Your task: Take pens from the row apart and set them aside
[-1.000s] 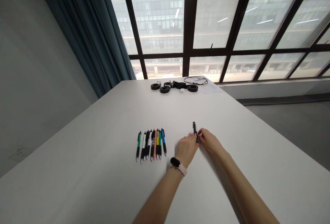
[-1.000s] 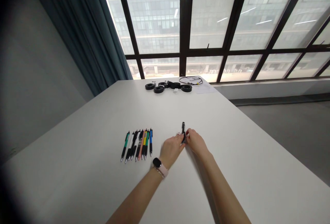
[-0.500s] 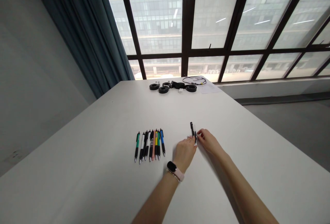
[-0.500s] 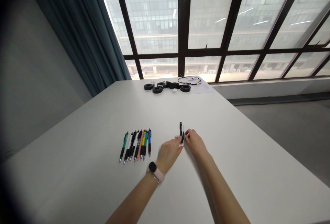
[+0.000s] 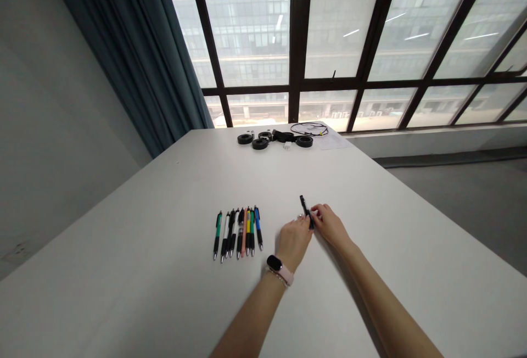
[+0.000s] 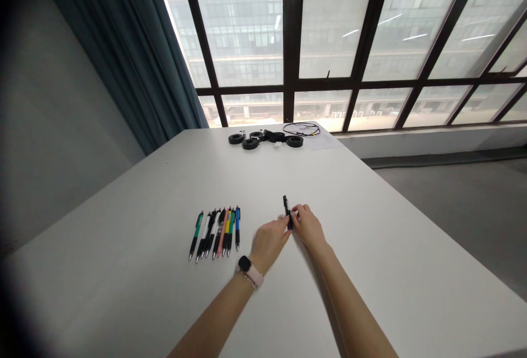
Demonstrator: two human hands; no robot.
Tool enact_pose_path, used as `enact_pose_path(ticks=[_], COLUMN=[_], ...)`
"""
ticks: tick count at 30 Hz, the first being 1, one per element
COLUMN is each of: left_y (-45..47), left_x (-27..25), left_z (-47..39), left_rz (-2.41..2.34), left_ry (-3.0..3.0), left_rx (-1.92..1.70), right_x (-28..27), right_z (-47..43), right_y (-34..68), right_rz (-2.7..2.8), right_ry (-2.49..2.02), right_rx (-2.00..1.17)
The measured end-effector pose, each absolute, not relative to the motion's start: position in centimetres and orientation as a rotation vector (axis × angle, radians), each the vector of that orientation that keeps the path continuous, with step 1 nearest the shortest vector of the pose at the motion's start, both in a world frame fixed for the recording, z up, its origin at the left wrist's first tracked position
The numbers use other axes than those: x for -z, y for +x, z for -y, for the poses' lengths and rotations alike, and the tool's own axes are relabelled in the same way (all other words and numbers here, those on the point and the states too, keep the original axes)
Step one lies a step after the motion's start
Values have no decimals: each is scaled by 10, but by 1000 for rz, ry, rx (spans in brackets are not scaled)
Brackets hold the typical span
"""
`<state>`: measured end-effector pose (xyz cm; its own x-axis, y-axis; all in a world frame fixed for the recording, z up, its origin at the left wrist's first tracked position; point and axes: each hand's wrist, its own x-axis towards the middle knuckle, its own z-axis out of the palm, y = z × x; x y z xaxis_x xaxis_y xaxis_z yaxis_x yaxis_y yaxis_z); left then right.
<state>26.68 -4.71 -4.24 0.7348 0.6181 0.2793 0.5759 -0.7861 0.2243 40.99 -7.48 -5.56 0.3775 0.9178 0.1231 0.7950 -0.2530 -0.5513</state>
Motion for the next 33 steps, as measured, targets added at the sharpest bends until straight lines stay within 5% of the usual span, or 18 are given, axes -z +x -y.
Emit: enact_pose_path(ticks=[33], left_y=[241], left_x=[32], left_z=[60], left_rz=[-950], left_ry=[2778], left_rx=[-684], right_x=[48], right_z=[86], right_y=[409], right_rz=[1396], right_ry=[-1989], right_rx=[-187])
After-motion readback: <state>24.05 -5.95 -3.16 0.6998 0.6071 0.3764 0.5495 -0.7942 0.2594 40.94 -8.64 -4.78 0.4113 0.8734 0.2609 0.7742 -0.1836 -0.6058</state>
